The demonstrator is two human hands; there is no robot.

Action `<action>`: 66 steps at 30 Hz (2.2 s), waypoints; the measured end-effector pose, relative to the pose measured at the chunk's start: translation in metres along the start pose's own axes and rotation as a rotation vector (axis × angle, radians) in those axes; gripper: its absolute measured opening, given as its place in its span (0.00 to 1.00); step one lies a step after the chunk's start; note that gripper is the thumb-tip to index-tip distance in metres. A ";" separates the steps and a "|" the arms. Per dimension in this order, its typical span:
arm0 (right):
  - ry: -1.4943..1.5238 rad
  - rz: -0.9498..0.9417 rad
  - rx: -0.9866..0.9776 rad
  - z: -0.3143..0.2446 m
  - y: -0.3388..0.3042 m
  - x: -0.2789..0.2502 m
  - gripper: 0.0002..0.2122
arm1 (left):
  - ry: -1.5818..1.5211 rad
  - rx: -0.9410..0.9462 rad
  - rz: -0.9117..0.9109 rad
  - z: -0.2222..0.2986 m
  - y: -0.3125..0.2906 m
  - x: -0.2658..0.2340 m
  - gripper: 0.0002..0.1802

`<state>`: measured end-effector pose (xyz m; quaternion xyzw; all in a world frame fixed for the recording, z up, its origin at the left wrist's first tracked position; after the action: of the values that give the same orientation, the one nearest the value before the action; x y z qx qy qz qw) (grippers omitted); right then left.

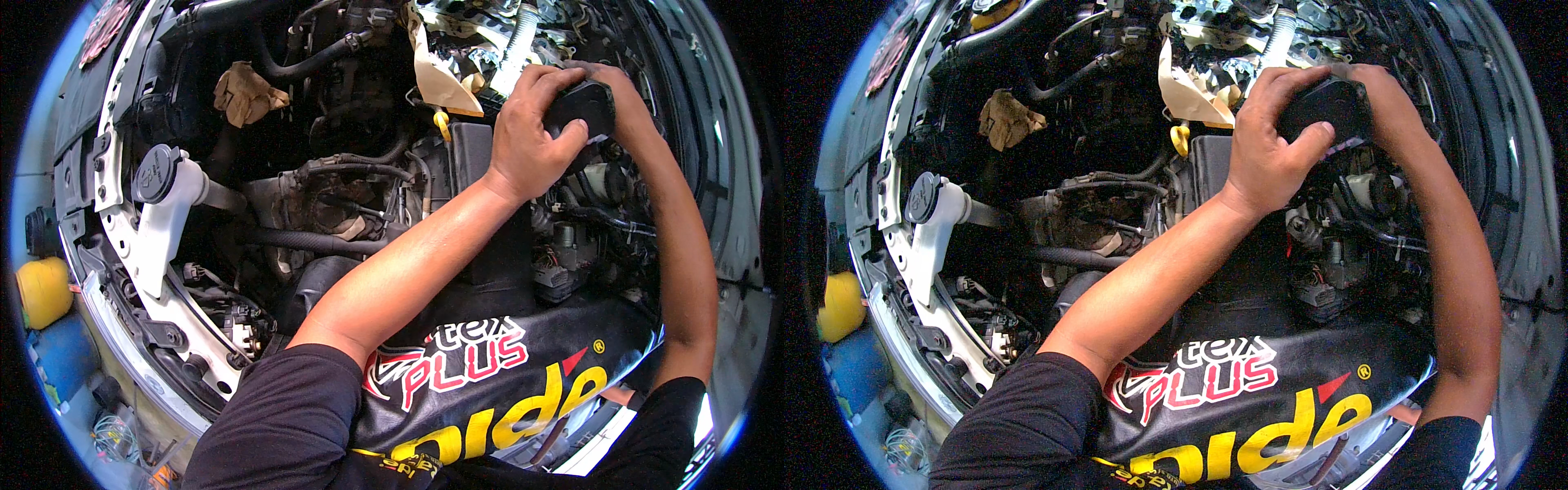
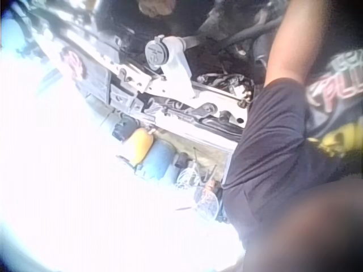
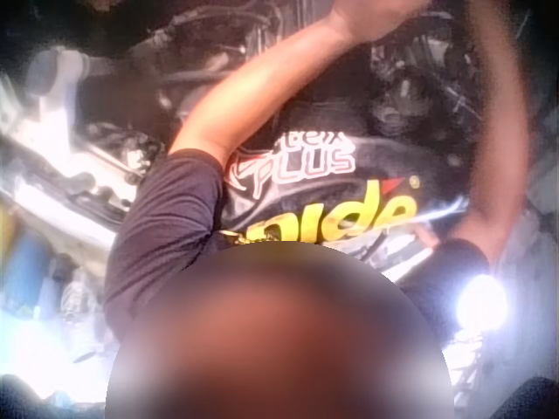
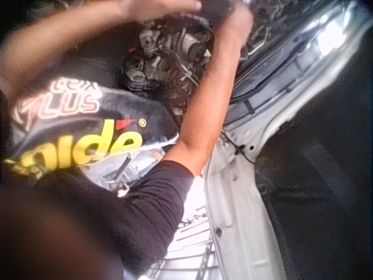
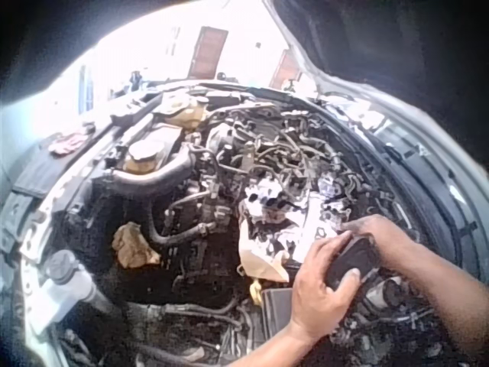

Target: The person works on a car engine with the hood open, using a flashlight to inspect components and a rag to wipe surfaces. They reach into the engine bay, adjust parts, and continue cleaning and inspecting throughout the clip.

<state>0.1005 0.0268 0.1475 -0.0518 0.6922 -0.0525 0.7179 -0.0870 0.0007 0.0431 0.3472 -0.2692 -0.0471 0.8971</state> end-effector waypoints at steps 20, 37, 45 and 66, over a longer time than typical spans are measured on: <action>0.104 -0.036 0.229 0.014 0.027 -0.025 0.15 | -0.007 -0.032 0.016 0.002 0.001 -0.001 0.28; 0.269 -0.057 0.185 -0.009 0.052 0.036 0.12 | 0.003 -0.018 0.013 0.001 0.000 -0.001 0.27; 0.235 0.065 0.024 0.005 0.073 0.055 0.08 | 0.008 0.019 0.025 0.001 0.001 0.000 0.27; -0.176 -0.252 0.234 0.015 0.083 -0.010 0.17 | -0.023 -0.044 -0.003 0.002 -0.001 0.000 0.27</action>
<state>0.1152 0.1101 0.1455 -0.0585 0.6040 -0.2172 0.7646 -0.0879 -0.0010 0.0435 0.3271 -0.2779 -0.0585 0.9013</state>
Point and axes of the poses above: each hand's wrist, its own y-axis towards the middle knuckle, its own x-axis out of the palm, z = x × y, the point moved 1 cm from there along y, towards the middle knuckle, and after that the axes turned 11 degrees about x, right-handed, at the moved point
